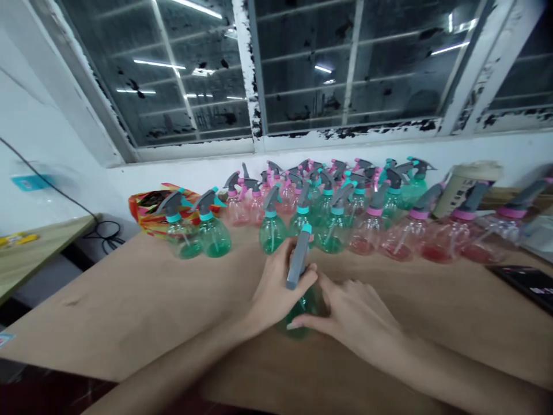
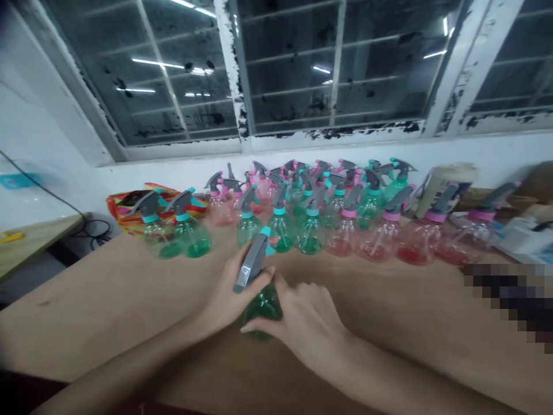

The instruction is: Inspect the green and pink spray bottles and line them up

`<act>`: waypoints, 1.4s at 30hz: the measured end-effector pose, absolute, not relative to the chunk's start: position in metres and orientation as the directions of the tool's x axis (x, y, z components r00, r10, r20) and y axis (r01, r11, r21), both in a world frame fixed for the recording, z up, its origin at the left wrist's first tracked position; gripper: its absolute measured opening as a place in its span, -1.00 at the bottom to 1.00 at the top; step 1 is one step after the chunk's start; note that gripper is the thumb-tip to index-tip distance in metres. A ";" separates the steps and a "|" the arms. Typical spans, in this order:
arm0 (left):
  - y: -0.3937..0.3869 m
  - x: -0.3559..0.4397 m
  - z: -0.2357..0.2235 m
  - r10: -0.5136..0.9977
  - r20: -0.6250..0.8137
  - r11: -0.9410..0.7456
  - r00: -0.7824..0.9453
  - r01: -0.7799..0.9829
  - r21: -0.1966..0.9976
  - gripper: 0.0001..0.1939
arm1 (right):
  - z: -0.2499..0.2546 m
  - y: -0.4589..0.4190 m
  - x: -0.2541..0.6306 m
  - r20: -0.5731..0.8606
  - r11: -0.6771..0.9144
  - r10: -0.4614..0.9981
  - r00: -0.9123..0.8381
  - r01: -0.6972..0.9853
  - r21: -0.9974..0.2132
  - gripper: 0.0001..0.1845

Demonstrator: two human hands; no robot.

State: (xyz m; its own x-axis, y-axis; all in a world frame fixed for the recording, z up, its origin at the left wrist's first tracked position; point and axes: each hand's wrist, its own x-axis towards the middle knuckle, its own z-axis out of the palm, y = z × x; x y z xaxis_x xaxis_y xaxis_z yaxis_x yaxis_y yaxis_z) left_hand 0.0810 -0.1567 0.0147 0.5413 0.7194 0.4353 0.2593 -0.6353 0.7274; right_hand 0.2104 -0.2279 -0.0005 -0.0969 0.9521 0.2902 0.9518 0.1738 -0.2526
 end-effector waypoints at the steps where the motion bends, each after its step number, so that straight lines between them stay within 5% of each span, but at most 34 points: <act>1: -0.155 0.089 0.013 0.708 0.449 -0.644 0.545 0.237 0.728 -0.62 | -0.003 -0.230 0.223 0.282 0.185 0.954 -0.104 0.942 -0.280 -0.30; 4: -0.148 0.107 0.006 0.711 0.434 -0.614 0.553 0.187 0.767 -0.60 | -0.017 -0.230 0.269 0.266 0.203 0.958 -0.108 0.910 -0.361 -0.37; 11: -0.130 0.120 0.005 0.753 0.386 -0.551 0.534 0.191 0.812 -0.66 | -0.075 -0.213 0.367 0.320 0.288 0.930 -0.179 0.897 -0.336 -0.47; 19: -0.125 0.121 0.008 0.764 0.249 -0.439 0.596 0.197 0.877 -0.75 | -0.098 -0.204 0.371 0.368 0.341 0.905 -0.212 0.879 -0.333 -0.49; 27: -0.125 0.130 0.014 0.706 0.297 -0.519 0.642 0.185 0.835 -0.90 | -0.100 -0.205 0.371 0.365 0.317 0.909 -0.199 0.900 -0.299 -0.49; 42: -0.111 0.136 0.021 0.666 0.306 -0.590 0.681 0.229 0.775 -0.61 | -0.093 -0.185 0.349 0.318 0.384 0.901 -0.295 0.885 -0.264 -0.50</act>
State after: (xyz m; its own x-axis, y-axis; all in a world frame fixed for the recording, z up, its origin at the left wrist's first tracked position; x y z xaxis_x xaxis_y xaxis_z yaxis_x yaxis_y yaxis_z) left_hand 0.1359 -0.1106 0.0214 0.6805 0.6658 0.3058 0.2289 -0.5896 0.7746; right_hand 0.3492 -0.1854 -0.0930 -0.2953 0.9008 0.3185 0.8848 0.3836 -0.2644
